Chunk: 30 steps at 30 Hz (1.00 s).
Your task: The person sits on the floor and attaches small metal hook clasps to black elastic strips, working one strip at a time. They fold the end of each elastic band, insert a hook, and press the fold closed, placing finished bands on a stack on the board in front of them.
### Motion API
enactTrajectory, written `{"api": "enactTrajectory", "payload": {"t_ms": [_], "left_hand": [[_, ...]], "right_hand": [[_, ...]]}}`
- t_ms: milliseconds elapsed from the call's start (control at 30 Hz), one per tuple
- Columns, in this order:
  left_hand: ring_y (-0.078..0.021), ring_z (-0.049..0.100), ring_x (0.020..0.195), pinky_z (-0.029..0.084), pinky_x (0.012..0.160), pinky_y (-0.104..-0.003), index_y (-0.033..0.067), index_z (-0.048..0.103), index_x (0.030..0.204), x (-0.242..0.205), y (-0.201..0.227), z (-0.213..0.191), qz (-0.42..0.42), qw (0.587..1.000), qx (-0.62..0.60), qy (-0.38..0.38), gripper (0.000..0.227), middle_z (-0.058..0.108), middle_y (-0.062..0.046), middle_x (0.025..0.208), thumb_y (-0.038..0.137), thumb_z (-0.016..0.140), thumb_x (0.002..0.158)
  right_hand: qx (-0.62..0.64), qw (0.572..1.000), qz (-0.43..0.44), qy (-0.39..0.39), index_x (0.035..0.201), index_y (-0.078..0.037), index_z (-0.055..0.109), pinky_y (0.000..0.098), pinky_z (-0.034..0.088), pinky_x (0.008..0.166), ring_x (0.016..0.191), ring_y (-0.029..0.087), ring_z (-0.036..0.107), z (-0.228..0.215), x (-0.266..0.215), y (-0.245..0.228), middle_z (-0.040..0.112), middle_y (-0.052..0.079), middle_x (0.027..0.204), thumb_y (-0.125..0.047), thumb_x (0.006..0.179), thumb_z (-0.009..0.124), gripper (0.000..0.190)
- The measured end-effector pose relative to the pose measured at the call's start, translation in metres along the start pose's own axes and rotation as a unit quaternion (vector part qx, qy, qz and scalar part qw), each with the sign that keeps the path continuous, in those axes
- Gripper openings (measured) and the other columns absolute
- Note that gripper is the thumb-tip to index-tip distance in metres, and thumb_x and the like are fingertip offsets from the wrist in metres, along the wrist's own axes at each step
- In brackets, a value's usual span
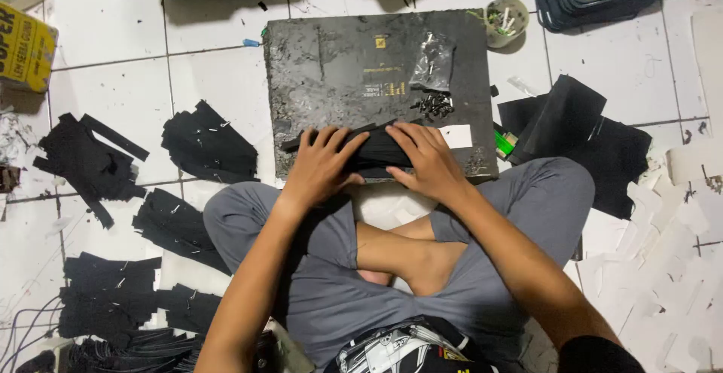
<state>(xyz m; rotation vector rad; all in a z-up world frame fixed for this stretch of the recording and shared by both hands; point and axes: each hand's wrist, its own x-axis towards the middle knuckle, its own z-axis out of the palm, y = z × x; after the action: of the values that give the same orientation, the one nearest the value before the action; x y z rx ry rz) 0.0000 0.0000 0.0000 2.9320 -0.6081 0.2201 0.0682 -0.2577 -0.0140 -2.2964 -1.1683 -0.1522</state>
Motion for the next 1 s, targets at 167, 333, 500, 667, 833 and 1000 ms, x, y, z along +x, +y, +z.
{"api": "enactTrajectory", "payload": {"t_ms": [167,333,500,667,833,1000], "left_hand": [[-0.0238,0.062,0.113,0.044,0.098,-0.043,0.0247,0.063,0.132,0.005,0.005,-0.008,0.024,0.992,0.036,0.115,0.037,0.065,-0.004,0.118,0.037,0.066,0.097],[-0.0265,0.061,0.117,0.044,0.099,-0.045,0.0223,0.064,0.134,0.008,0.001,0.009,0.023,0.993,0.016,0.118,0.058,0.065,-0.008,0.126,0.039,0.078,0.08],[-0.0255,0.057,0.129,0.036,0.107,-0.048,0.0191,0.058,0.145,0.006,0.005,0.001,-0.028,0.988,-0.114,0.097,0.047,0.064,-0.008,0.136,0.042,0.05,0.105],[-0.0292,0.059,0.121,0.039,0.103,-0.05,0.0145,0.067,0.131,0.008,0.0,0.0,-0.125,0.984,-0.102,0.072,0.033,0.069,-0.008,0.122,0.031,0.054,0.107],[-0.0255,0.061,0.118,0.043,0.101,-0.048,0.0204,0.072,0.121,0.013,-0.01,-0.007,-0.189,0.968,-0.167,-0.004,0.025,0.069,-0.002,0.116,0.033,0.062,0.102],[-0.0232,0.063,0.114,0.043,0.099,-0.045,0.0235,0.071,0.116,0.021,-0.016,-0.017,-0.199,0.958,-0.204,-0.013,0.02,0.07,0.001,0.111,0.032,0.07,0.098]], "right_hand": [[0.021,0.994,-0.019,0.101,0.131,-0.012,0.068,0.0418,0.045,0.1,0.117,0.028,0.064,0.021,-0.01,0.009,0.067,0.008,0.122,-0.015,0.083,0.077,0.049],[0.064,0.993,-0.007,0.097,0.129,-0.012,0.069,0.0439,0.043,0.098,0.115,0.031,0.062,-0.001,-0.005,0.004,0.065,0.01,0.122,-0.019,0.078,0.075,0.052],[0.077,0.993,0.029,0.088,0.125,-0.013,0.07,0.041,0.041,0.091,0.103,0.028,0.061,-0.002,-0.009,0.009,0.062,0.006,0.106,-0.035,0.097,0.066,0.036],[0.069,0.991,0.036,0.111,0.116,-0.014,0.073,0.0382,0.042,0.085,0.094,0.025,0.059,0.005,-0.008,0.012,0.061,0.004,0.099,-0.023,0.095,0.071,0.023],[0.083,0.987,0.035,0.132,0.106,-0.014,0.075,0.0364,0.042,0.082,0.091,0.024,0.058,0.002,-0.005,0.008,0.061,0.004,0.096,-0.014,0.094,0.071,0.012],[0.105,0.979,0.025,0.17,0.098,-0.015,0.077,0.0384,0.045,0.08,0.089,0.027,0.062,0.009,-0.011,0.012,0.065,0.004,0.095,-0.009,0.089,0.077,0.011]]}}
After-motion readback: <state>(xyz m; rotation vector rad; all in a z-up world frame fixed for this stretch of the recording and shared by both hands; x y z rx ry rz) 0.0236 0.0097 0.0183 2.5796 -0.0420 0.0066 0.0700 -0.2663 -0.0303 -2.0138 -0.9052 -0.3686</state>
